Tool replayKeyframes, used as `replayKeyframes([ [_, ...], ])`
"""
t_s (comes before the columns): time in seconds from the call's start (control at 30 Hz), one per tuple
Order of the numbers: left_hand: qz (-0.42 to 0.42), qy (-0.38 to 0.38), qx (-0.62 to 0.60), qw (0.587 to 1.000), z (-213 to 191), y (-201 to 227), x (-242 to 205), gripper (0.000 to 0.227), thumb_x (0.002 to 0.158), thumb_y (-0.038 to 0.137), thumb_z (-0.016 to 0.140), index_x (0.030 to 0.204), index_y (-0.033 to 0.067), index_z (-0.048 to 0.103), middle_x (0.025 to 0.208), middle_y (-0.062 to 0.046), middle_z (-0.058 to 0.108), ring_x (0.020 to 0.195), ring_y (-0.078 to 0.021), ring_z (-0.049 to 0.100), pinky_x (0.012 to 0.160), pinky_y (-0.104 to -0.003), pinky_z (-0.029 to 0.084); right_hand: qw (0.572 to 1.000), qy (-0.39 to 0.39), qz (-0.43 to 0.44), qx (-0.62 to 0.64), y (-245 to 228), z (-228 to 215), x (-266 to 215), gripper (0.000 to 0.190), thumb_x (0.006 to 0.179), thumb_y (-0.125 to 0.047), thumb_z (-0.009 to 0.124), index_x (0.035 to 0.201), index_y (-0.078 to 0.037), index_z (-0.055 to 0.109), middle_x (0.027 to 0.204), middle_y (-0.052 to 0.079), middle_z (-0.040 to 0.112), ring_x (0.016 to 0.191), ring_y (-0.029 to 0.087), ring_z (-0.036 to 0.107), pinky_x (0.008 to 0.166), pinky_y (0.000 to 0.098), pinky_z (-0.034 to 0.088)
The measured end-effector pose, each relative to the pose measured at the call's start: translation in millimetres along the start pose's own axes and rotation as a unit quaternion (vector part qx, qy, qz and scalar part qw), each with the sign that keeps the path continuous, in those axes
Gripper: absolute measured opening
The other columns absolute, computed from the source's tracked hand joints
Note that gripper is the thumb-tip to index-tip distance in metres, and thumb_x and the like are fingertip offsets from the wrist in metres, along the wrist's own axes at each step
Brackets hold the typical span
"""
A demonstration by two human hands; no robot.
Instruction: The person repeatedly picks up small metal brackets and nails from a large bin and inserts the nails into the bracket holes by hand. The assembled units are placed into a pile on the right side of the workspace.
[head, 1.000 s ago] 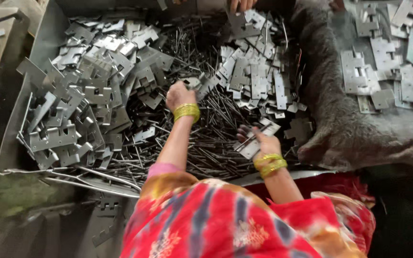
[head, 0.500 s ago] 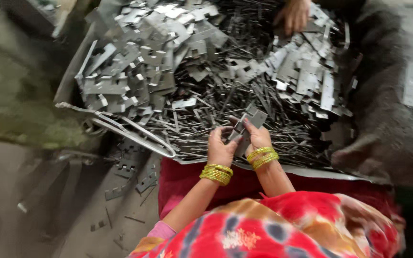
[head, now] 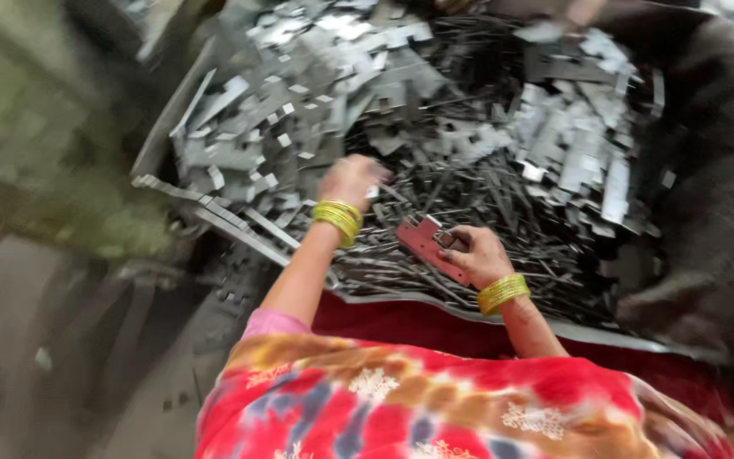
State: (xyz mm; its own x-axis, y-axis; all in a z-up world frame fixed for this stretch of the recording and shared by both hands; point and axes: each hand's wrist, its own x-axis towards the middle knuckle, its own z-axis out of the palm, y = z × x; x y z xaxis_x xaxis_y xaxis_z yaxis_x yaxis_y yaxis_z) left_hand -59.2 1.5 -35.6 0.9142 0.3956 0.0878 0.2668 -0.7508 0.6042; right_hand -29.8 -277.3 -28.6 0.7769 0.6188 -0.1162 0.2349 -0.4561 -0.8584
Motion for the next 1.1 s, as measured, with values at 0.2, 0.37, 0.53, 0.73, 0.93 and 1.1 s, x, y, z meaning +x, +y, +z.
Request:
replayKeyframes([
  [0.2,-0.083,0.109,0.377,0.916,8.6,-25.7,46.5,0.038,0.085,0.046,0.075,0.096,0.0088,0.075,0.099,-0.012,0.073,0.088,-0.0285,0.073,0.068,-0.044,0.059,0.951,0.247,0.162,0.089,71.9,-88.2,-60.5,0.027,0.079,-0.012,0.082,0.104,-0.002,0.077,0.076,0.007,0.074,0.058,0.014,0.062,0.051,0.0328,0.052],
  [0.37,-0.027,0.095,0.385,0.918,1.0,5.4,20.7,0.032,0.085,0.038,0.071,0.096,0.0074,0.073,0.098,-0.013,0.073,0.085,-0.0281,0.074,0.070,-0.043,0.059,0.856,0.479,0.170,-0.096,109.3,-217.0,-59.7,0.040,0.078,-0.019,0.089,0.109,0.001,0.075,0.089,0.016,0.077,0.074,0.021,0.072,0.067,0.0364,0.058],
  [0.53,-0.023,0.106,0.195,0.975,-16.6,55.2,-58.6,0.025,0.098,0.031,0.068,0.104,0.0076,0.073,0.104,-0.013,0.073,0.090,-0.0309,0.072,0.080,-0.043,0.057,0.699,0.658,0.105,-0.260,168.8,-350.6,-23.7,0.052,0.071,-0.028,0.096,0.105,0.001,0.070,0.106,0.023,0.070,0.101,0.044,0.066,0.086,0.0507,0.051],
  [0.73,-0.138,0.116,-0.291,0.940,-21.3,61.2,-132.4,0.040,0.086,0.015,0.074,0.124,0.0045,0.071,0.094,-0.010,0.075,0.079,-0.0170,0.069,0.071,-0.031,0.056,0.747,0.511,0.389,-0.173,175.9,-442.4,33.9,0.065,0.078,-0.039,0.088,0.129,-0.004,0.067,0.141,0.021,0.063,0.131,0.039,0.059,0.113,0.0501,0.044],
  [0.93,-0.234,0.031,-0.436,0.869,23.8,69.3,-145.9,0.027,0.087,0.010,0.075,0.112,0.0013,0.073,0.086,-0.004,0.071,0.067,-0.0116,0.061,0.058,-0.026,0.049,0.740,0.519,0.215,-0.369,141.7,-367.2,12.8,0.034,0.091,-0.028,0.072,0.110,-0.001,0.067,0.111,0.016,0.065,0.100,0.029,0.058,0.086,0.0468,0.045],
  [1.1,-0.232,-0.065,-0.661,0.711,107.3,121.0,-146.6,0.027,0.085,0.003,0.074,0.111,0.0016,0.068,0.094,-0.005,0.073,0.078,-0.0144,0.072,0.069,-0.029,0.063,0.914,0.175,0.251,0.266,64.0,-136.8,-46.1,0.029,0.102,-0.024,0.055,0.110,-0.005,0.075,0.099,0.009,0.074,0.081,0.016,0.063,0.069,0.0304,0.051],
])
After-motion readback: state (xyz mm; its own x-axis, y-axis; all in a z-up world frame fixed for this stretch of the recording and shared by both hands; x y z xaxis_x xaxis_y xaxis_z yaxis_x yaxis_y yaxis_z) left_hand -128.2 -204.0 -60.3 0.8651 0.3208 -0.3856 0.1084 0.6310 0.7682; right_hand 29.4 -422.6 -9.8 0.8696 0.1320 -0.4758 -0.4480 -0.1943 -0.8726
